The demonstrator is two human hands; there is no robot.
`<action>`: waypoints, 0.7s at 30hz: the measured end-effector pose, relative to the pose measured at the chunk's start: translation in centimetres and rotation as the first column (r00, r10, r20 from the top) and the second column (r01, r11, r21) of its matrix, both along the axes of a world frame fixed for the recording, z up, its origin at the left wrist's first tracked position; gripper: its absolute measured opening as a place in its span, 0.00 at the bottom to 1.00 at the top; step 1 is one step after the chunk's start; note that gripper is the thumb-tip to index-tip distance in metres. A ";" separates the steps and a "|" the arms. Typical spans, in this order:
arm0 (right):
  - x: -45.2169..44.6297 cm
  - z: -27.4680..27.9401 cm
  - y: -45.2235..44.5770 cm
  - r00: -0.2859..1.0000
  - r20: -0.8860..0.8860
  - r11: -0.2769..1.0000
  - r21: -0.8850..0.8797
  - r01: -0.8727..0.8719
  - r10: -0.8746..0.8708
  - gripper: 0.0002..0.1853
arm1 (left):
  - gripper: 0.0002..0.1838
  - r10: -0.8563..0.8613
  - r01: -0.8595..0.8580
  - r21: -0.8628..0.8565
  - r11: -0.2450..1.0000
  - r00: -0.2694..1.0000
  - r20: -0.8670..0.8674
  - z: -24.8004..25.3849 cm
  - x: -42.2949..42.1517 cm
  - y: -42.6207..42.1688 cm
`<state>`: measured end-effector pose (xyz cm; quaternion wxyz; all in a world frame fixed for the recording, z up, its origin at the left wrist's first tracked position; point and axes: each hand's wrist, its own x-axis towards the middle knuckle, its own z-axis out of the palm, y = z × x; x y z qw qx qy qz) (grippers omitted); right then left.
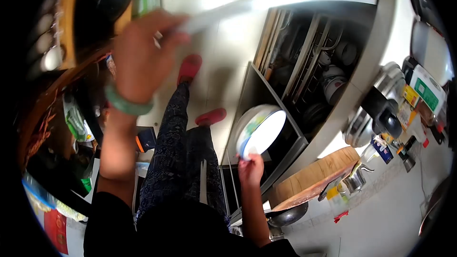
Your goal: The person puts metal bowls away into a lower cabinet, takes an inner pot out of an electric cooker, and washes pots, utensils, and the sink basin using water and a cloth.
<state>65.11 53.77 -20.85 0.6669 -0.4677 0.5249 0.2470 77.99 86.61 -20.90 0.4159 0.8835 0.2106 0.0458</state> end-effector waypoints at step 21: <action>23.8 -12.0 -5.3 0.650 0.537 0.843 0.371 0.390 -0.537 0.15 | 0.11 -0.003 0.008 0.328 0.945 1.000 -0.017 -0.5 6.0 6.0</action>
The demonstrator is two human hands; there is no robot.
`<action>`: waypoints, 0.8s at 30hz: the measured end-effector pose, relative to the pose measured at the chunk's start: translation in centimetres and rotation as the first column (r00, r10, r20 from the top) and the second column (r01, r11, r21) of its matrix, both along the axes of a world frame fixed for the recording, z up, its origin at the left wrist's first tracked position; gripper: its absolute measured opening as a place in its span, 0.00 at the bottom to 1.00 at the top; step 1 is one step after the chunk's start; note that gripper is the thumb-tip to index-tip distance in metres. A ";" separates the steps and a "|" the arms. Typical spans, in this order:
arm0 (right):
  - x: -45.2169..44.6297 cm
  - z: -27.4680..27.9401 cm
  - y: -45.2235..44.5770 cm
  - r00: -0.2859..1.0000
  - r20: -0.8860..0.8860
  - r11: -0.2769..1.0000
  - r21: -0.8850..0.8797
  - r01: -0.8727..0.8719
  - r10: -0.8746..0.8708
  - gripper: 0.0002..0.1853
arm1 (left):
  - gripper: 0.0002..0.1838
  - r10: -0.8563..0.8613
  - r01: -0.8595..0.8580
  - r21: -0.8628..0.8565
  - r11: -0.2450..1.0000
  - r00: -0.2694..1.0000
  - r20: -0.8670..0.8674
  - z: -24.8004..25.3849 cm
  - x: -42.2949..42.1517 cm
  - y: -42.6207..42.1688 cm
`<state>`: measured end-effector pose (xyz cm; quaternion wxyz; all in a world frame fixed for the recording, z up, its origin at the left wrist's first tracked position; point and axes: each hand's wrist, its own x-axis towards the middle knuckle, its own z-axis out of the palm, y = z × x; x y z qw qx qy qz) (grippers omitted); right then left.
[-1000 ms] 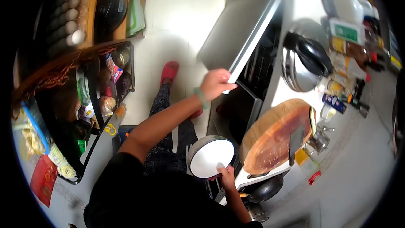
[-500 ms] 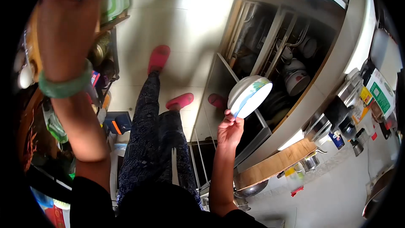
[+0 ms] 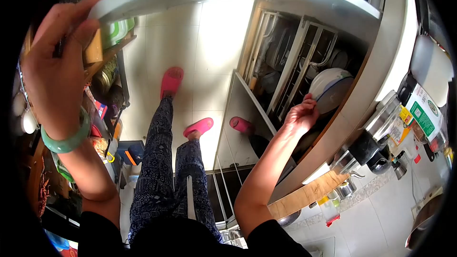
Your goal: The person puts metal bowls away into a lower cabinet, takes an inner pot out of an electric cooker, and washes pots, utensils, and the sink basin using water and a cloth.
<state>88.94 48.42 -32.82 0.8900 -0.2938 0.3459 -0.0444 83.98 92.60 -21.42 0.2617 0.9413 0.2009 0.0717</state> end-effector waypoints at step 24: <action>10.9 -5.9 -3.5 0.965 0.071 0.949 -0.212 -0.234 0.254 0.14 | 0.13 -0.020 0.020 0.092 0.996 1.000 0.002 2.2 1.0 -1.7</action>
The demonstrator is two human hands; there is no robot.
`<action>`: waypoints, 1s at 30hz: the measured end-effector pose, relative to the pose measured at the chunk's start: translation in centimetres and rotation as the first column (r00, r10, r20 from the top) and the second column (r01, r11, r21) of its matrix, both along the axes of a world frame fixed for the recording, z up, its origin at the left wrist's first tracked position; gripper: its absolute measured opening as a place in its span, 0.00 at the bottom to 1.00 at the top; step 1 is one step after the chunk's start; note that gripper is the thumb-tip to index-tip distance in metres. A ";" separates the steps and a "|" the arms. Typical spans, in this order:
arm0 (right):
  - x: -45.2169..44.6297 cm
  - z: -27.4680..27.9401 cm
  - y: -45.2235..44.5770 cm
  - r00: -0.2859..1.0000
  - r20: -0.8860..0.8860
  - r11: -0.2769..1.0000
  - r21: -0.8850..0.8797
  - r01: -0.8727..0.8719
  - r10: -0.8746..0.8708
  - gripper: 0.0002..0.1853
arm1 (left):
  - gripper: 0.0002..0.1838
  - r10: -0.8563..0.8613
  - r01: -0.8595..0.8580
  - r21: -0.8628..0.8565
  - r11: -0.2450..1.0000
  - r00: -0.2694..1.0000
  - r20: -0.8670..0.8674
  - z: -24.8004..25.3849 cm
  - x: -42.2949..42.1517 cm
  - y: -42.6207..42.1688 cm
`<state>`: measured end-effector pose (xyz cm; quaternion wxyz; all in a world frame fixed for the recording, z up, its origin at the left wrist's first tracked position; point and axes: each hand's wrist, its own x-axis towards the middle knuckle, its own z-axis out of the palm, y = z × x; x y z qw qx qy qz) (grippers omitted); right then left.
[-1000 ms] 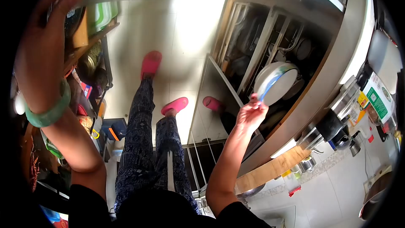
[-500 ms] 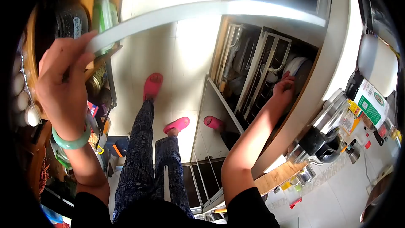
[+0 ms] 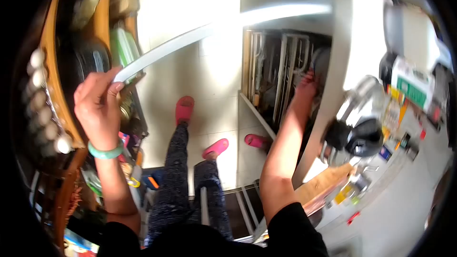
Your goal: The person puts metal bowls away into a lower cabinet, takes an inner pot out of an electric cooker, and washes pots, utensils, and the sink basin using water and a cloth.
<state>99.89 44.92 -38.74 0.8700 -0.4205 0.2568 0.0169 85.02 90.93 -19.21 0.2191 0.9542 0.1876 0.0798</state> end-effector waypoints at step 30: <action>-97.5 33.9 -18.2 0.490 -0.208 0.236 -0.972 -0.005 -0.847 0.08 | 0.18 -0.875 0.629 -0.771 0.105 -0.310 -0.372 -4.6 -38.1 -36.9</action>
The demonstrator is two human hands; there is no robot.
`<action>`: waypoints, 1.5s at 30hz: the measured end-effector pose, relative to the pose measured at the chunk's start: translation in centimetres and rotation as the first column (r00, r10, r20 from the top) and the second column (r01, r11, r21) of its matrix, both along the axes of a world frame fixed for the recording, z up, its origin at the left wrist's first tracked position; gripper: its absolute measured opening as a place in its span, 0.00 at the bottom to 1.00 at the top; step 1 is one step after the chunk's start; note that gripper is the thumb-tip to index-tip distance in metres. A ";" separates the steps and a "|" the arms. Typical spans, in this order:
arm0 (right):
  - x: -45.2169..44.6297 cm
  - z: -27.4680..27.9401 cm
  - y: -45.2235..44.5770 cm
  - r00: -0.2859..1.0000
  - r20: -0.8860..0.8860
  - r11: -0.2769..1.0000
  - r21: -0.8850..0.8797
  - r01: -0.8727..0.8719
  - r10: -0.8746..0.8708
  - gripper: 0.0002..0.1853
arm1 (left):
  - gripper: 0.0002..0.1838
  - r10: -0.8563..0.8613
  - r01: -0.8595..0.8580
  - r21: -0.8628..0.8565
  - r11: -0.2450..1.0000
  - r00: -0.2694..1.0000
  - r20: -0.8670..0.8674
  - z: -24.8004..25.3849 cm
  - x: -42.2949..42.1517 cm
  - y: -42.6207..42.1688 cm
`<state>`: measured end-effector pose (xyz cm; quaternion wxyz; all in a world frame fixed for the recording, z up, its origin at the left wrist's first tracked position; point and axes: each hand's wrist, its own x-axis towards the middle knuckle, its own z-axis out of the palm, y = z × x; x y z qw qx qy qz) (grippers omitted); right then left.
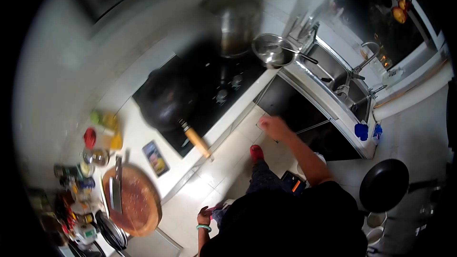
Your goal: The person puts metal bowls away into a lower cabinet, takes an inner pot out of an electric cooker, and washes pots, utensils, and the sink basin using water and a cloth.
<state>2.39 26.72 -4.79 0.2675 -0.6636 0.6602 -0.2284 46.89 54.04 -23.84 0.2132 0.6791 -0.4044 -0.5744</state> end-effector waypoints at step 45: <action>-63.1 -25.8 -17.5 0.736 -0.634 0.970 -0.108 0.217 -0.235 0.11 | 0.15 -0.470 0.475 -0.033 0.880 0.878 0.088 23.2 -60.0 -41.0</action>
